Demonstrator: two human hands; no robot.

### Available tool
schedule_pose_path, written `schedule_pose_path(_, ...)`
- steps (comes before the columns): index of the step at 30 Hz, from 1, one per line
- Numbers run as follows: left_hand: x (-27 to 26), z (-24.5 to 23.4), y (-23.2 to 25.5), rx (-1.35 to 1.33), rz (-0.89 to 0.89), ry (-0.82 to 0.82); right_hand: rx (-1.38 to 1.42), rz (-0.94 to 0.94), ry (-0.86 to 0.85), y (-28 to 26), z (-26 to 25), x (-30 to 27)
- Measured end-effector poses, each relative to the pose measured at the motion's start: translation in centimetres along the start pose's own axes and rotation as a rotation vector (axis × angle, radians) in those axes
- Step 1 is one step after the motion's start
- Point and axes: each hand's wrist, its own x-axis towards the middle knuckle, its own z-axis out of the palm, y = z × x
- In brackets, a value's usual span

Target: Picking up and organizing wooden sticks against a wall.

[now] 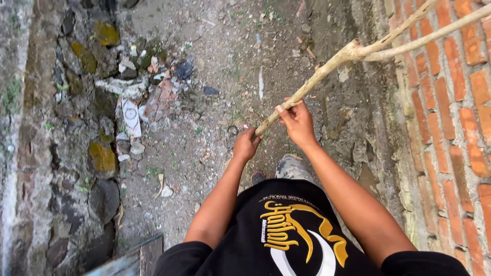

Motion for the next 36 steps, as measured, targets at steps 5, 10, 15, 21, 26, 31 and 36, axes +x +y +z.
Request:
schedule_pose_path(5, 4.6, 0.4, 0.6, 0.005, -0.030, -0.096, 0.030, 0.008, 0.050, 0.2, -1.1, 3.8)
schedule_pose_path(10, 10.5, 1.7, 0.5, -0.031, 0.047, -0.085, 0.029, 0.022, 0.072, 0.4, -2.3, 9.0)
schedule_pose_path(15, 17.1, 1.2, 1.5, 0.027, -0.077, -0.211, 0.005, -0.035, 0.046, 0.6, -3.0, 16.0)
schedule_pose_path(21, 26.0, 1.5, 2.0, 0.050, -0.036, -0.186, -0.035, -0.010, 0.038, -0.3, -4.0, 25.2)
schedule_pose_path(26, 32.8, 2.8, 1.0, -0.034, 0.027, -0.074, -0.038, 0.035, 0.010, 0.1, -5.2, 32.7)
schedule_pose_path(31, 37.7, 2.3, 1.5, 0.035, -0.085, -0.127, -0.047, 0.044, -0.033, -1.1, -5.1, 38.2)
schedule_pose_path(36, 41.6, 1.2, 1.3, 0.033, -0.072, -0.062, -0.019, 0.047, -0.075, -1.0, -4.6, 43.2)
